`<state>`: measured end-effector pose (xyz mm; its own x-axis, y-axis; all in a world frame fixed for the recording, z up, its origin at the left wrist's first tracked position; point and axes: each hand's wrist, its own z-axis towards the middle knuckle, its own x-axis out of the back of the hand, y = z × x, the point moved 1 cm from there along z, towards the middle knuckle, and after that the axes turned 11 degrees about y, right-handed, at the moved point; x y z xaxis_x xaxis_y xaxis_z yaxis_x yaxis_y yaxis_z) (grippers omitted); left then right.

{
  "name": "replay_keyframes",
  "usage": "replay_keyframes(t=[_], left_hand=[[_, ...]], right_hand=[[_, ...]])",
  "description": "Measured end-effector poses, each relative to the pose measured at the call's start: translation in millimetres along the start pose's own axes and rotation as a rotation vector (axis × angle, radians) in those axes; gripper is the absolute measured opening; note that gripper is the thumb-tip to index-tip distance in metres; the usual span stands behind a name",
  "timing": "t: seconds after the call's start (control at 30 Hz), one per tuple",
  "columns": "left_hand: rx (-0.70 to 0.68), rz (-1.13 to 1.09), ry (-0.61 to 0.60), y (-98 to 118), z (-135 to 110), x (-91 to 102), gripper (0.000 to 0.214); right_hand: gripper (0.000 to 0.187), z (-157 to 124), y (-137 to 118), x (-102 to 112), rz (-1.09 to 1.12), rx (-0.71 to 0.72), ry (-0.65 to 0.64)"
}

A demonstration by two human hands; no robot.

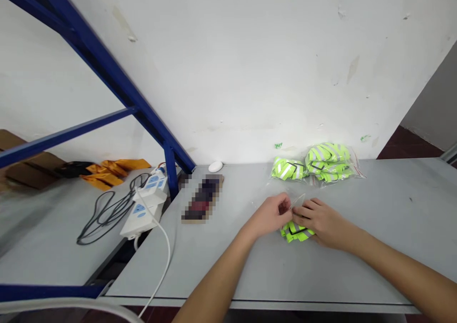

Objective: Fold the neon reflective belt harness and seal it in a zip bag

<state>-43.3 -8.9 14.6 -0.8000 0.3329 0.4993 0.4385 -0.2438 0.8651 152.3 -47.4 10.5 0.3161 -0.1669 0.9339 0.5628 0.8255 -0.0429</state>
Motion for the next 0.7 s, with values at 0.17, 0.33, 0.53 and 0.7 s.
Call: replay_keyframes(t=[0.17, 0.33, 0.53, 0.7], left_hand=[[-0.076, 0.218, 0.064, 6.2, -7.3, 13.9, 0.033], [-0.272, 0.428, 0.068, 9.0, -16.4, 20.0, 0.033], [-0.333, 0.497, 0.167, 3.3, -15.9, 8.3, 0.027], [-0.248, 0.620, 0.199, 2.0, -11.8, 0.7, 0.017]], right_hand=[[0.052, 1.1, -0.4, -1.9, -0.062, -0.048, 0.008], [0.050, 1.9, 10.0, -10.6, -0.139, -0.150, 0.084], [0.049, 1.5, 22.9, -16.9, -0.180, -0.114, 0.138], [0.042, 4.5, 21.2, -15.5, -0.209, -0.031, 0.143]])
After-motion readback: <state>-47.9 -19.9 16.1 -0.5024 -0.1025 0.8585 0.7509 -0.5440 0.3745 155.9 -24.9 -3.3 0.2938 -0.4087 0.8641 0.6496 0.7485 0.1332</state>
